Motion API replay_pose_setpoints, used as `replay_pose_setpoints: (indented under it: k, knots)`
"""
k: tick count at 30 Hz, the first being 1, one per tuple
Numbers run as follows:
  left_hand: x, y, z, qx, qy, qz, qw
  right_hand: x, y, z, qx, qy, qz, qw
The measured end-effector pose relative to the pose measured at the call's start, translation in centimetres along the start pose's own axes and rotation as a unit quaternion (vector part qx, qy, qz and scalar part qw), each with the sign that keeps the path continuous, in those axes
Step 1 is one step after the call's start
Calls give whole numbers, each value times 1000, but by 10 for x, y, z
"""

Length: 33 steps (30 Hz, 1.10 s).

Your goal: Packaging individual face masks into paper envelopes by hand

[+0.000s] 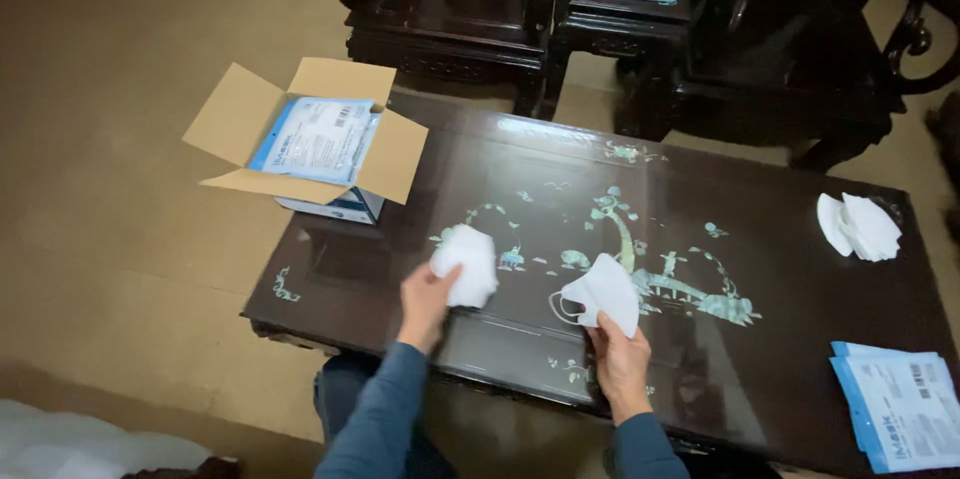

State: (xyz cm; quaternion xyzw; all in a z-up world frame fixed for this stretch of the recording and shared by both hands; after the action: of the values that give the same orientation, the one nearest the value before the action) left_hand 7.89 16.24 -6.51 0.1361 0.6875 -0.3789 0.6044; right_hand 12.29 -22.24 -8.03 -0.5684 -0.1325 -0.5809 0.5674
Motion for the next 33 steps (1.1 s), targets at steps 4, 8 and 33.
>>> replay_pose_setpoints:
  k: [4,8,33]
  knots:
    - [-30,44,-69,-30,39,39,998,-3,5,5,22,16,-1,1000]
    - [-33,52,-92,-37,239,47,969,6,-2,6,12,-29,5,999]
    - [42,-89,138,187,32,43,981,-23,29,35,136,-205,-31,969]
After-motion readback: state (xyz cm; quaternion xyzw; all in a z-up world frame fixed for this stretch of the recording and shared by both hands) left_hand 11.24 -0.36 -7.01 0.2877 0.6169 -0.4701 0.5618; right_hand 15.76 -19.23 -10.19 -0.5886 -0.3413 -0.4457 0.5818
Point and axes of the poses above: each hand's wrist, its own y-axis towards the middle knuckle, its own z-axis out of the palm, x = y × z, the point moved 10 cm from there along y, towards the middle knuckle, and after that the axes turned 5 degrees about -x, right-handed, at the moved point
